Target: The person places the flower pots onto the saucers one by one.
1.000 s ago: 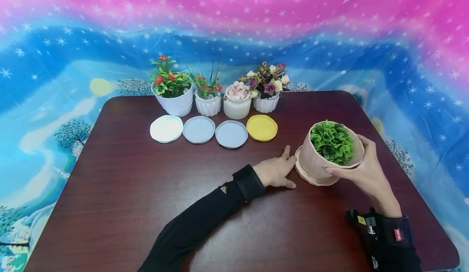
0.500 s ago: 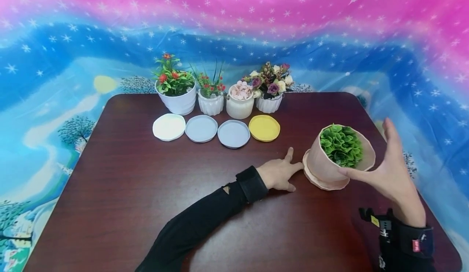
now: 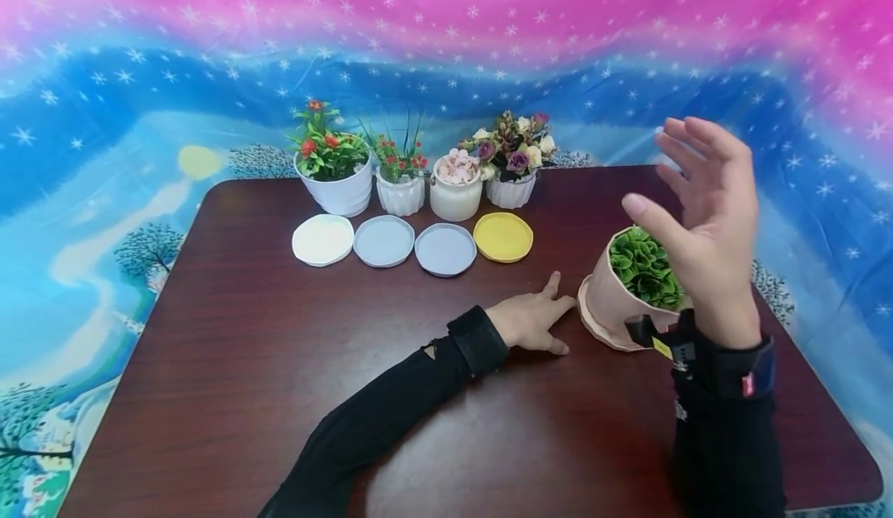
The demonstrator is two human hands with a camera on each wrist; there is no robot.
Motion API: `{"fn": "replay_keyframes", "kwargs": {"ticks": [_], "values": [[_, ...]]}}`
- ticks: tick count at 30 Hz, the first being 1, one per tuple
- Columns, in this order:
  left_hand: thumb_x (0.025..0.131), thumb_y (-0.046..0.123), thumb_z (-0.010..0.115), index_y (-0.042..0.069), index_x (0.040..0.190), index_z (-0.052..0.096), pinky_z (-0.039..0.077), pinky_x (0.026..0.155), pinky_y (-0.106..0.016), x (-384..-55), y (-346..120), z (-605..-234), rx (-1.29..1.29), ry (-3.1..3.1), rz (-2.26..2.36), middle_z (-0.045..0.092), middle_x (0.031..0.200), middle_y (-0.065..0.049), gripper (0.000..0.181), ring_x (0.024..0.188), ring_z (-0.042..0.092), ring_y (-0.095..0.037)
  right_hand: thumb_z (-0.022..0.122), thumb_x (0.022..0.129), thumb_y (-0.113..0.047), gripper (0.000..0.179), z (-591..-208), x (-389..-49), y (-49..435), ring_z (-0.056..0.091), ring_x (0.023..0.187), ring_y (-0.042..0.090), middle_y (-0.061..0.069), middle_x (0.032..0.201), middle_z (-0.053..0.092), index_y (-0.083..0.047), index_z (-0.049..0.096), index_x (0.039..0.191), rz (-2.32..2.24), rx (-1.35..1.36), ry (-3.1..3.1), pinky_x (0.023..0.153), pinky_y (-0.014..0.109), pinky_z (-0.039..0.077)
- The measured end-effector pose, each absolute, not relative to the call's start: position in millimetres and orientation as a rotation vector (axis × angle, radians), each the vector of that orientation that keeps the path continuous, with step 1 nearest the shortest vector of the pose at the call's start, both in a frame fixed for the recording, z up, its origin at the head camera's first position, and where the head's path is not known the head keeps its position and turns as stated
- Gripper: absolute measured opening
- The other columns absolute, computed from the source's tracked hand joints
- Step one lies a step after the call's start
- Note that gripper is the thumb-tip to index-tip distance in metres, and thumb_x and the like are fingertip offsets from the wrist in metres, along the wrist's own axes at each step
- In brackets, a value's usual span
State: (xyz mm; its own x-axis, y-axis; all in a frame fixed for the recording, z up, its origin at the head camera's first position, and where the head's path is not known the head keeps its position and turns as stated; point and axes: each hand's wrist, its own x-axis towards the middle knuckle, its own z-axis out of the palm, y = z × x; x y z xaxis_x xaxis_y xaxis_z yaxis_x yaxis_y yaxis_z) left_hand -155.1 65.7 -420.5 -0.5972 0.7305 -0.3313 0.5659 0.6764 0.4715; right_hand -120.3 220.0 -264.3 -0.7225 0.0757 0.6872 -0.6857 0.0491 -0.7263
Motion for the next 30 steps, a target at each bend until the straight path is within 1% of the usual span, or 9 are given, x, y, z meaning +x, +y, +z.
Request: {"fn": "replay_keyframes", "kwargs": {"ticks": [2, 5, 7, 9, 13, 18, 23, 26, 30], "values": [[0.101, 0.046, 0.073, 0.023, 0.169, 0.034, 0.042, 0.115, -0.026, -158.2, 64.8, -420.5, 1.007, 2.354, 0.446, -0.002, 0.180, -0.012, 0.082, 0.149, 0.048, -0.022, 0.076, 0.083, 0.011, 0.067, -263.5, -128.7, 213.9, 0.053, 0.140, 0.034, 0.020, 0.147, 0.057, 0.000, 0.053, 0.145, 1.831, 0.616, -1.693, 0.115, 0.036, 0.044], [0.104, 0.043, 0.070, 0.018, 0.167, 0.039, 0.036, 0.120, -0.027, -165.2, 60.6, -420.3, 1.073, 2.304, 0.487, -0.001, 0.180, -0.010, 0.074, 0.156, 0.038, -0.021, 0.078, 0.085, 0.007, 0.064, -264.2, -138.0, 207.9, 0.054, 0.140, 0.033, 0.020, 0.146, 0.058, 0.000, 0.055, 0.144, 1.844, 0.620, -1.672, 0.114, 0.038, 0.044], [0.105, 0.040, 0.069, 0.015, 0.162, 0.045, 0.034, 0.122, -0.027, -171.9, 56.4, -419.3, 1.145, 2.294, 0.520, 0.004, 0.180, -0.011, 0.066, 0.158, 0.034, -0.020, 0.080, 0.086, 0.004, 0.063, -265.5, -142.3, 206.5, 0.054, 0.141, 0.032, 0.018, 0.145, 0.058, -0.001, 0.056, 0.144, 1.813, 0.610, -1.683, 0.116, 0.039, 0.043], [0.106, 0.037, 0.068, 0.013, 0.156, 0.052, 0.032, 0.123, -0.027, -179.4, 50.9, -416.5, 1.218, 2.331, 0.543, 0.015, 0.179, -0.013, 0.057, 0.159, 0.032, -0.020, 0.081, 0.085, 0.002, 0.063, -266.7, -145.6, 207.3, 0.055, 0.140, 0.031, 0.017, 0.144, 0.059, -0.001, 0.057, 0.143, 1.784, 0.588, -1.690, 0.115, 0.040, 0.042], [0.106, 0.038, 0.068, 0.012, 0.148, 0.060, 0.037, 0.122, -0.032, -198.3, 32.3, -407.5, 1.217, 2.509, 0.555, 0.034, 0.172, -0.014, 0.051, 0.157, 0.036, -0.022, 0.081, 0.083, 0.002, 0.060, -266.5, -150.6, 211.4, 0.057, 0.136, 0.032, 0.017, 0.141, 0.060, 0.000, 0.059, 0.139, 1.794, 0.555, -1.663, 0.112, 0.038, 0.045], [0.100, 0.036, 0.076, 0.007, 0.147, 0.059, 0.039, 0.120, -0.037, -233.1, 0.6, -404.4, 1.090, 2.704, 0.665, 0.047, 0.161, -0.015, 0.058, 0.149, 0.045, -0.027, 0.080, 0.081, 0.004, 0.058, -260.9, -151.1, 216.9, 0.059, 0.132, 0.036, 0.022, 0.138, 0.061, 0.002, 0.061, 0.136, 1.843, 0.563, -1.603, 0.106, 0.036, 0.049], [0.093, 0.039, 0.082, 0.005, 0.151, 0.054, 0.039, 0.119, -0.038, -257.7, -11.9, -407.5, 1.023, 2.750, 0.720, 0.048, 0.155, -0.014, 0.073, 0.142, 0.047, -0.030, 0.081, 0.082, 0.003, 0.057, -256.4, -147.4, 224.5, 0.059, 0.131, 0.038, 0.025, 0.137, 0.061, 0.004, 0.063, 0.135, 1.828, 0.562, -1.593, 0.106, 0.037, 0.050], [0.091, 0.043, 0.082, 0.004, 0.155, 0.050, 0.037, 0.122, -0.039, -263.2, -11.1, -409.6, 1.016, 2.732, 0.692, 0.043, 0.160, -0.017, 0.081, 0.147, 0.042, -0.032, 0.081, 0.082, 0.004, 0.056, -256.0, -146.7, 225.3, 0.060, 0.129, 0.038, 0.025, 0.136, 0.062, 0.004, 0.063, 0.135, 1.838, 0.567, -1.590, 0.105, 0.037, 0.050], [0.090, 0.043, 0.083, 0.005, 0.159, 0.046, 0.033, 0.125, -0.041, -264.2, -11.0, -414.7, 0.933, 2.719, 0.672, 0.035, 0.168, -0.019, 0.088, 0.155, 0.035, -0.034, 0.079, 0.082, 0.007, 0.054, -258.3, -146.7, 222.2, 0.061, 0.128, 0.037, 0.023, 0.135, 0.064, 0.003, 0.063, 0.134, 1.875, 0.598, -1.597, 0.104, 0.036, 0.051]]}}
